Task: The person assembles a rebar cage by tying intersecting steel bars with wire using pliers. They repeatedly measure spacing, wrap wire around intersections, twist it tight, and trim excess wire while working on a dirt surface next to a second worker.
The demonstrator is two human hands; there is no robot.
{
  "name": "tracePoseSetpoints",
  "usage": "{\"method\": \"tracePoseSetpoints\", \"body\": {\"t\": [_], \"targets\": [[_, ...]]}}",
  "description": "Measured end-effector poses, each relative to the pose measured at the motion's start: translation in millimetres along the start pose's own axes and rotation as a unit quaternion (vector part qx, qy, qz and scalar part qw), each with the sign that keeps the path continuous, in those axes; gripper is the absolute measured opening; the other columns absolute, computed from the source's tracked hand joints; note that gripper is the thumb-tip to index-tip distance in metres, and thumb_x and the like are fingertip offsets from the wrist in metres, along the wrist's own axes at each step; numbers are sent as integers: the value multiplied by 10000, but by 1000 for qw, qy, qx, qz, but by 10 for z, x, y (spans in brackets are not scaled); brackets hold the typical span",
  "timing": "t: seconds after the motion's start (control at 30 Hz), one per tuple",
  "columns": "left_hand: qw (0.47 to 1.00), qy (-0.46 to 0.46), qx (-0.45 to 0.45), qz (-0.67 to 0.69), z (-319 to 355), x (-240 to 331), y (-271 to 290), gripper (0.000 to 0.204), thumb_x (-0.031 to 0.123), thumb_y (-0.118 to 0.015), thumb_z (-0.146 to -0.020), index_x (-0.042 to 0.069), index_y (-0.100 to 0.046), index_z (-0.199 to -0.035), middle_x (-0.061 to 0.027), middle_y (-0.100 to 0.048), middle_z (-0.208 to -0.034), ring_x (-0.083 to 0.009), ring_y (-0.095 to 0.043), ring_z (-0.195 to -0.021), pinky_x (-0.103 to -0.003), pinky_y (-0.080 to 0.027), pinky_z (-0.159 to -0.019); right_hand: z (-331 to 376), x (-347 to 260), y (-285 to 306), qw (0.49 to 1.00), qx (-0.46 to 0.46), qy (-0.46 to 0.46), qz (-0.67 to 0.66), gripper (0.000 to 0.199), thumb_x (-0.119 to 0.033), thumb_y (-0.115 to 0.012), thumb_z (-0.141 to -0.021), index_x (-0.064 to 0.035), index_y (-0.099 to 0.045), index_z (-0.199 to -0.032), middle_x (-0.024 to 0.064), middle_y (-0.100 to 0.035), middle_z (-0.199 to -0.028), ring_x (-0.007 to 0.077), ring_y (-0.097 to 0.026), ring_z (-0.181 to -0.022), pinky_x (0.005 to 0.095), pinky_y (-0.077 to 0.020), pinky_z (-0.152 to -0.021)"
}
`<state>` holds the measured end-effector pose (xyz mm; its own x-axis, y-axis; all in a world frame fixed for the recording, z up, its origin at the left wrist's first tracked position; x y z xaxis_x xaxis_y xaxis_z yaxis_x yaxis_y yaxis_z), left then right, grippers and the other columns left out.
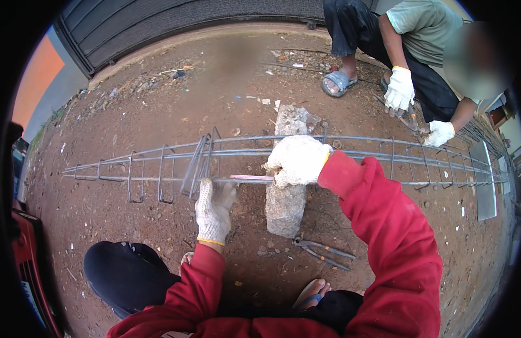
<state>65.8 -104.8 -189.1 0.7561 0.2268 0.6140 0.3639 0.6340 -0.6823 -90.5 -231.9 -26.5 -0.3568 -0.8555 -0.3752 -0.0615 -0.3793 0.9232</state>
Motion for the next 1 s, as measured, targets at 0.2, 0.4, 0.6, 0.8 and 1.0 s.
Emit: {"method": "tracePoseSetpoints", "body": {"t": [0.2,0.4,0.6,0.8,1.0], "targets": [[998,37,-19,47,-52,-72,-79,327,301,-751,-880,56,-655,-1074,-102,-689,-1025,-249,-672,-934,-419,-524,-888,16,30,-36,1000,0,-14,13,368,-305,-746,-723,-106,-751,-1032,138,-717,-997,338,-662,-981,447,-519,-856],[996,0,-94,0,-20,-206,-238,280,190,-730,-901,-5,-671,-1093,-120,-701,-1030,-221,-680,-914,-399,-547,-888,9,0,-33,1000,-3,-9,29,359,-304,-735,-727,-108,-752,-1028,137,-718,-989,340,-664,-973,452,-520,-854],[997,-25,-76,-14,-39,-283,-206,313,294,-701,-930,19,-670,-1077,-103,-694,-1061,-250,-665,-1005,-442,-516,-948,1,-21,-35,999,-8,-19,44,347,-295,-739,-728,-115,-754,-1025,126,-722,-987,336,-667,-975,446,-524,-857],[995,-5,-40,-97,-28,-254,-138,358,356,-703,-927,40,-675,-1092,-86,-699,-1053,-245,-665,-1008,-428,-492,-947,2,-14,-33,999,-12,-30,42,342,-294,-741,-729,-112,-750,-1018,125,-718,-986,338,-666,-971,449,-524,-858],[993,-85,18,-84,43,-160,-28,351,328,-695,-942,35,-689,-1136,-8,-691,-1035,-66,-598,-869,-238,-459,-752,-26,-71,-45,998,-2,-12,67,332,-267,-757,-713,-110,-745,-1005,129,-713,-991,340,-664,-981,461,-524,-850]]}}
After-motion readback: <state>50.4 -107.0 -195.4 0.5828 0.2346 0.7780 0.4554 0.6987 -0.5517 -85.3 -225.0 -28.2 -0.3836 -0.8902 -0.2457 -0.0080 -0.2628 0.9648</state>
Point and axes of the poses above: each hand's wrist, its own z-axis away from the middle knuckle, its own y-axis out of the back of the hand, x = y × z, the point moved 9 cm from there along -z, towards the middle knuckle
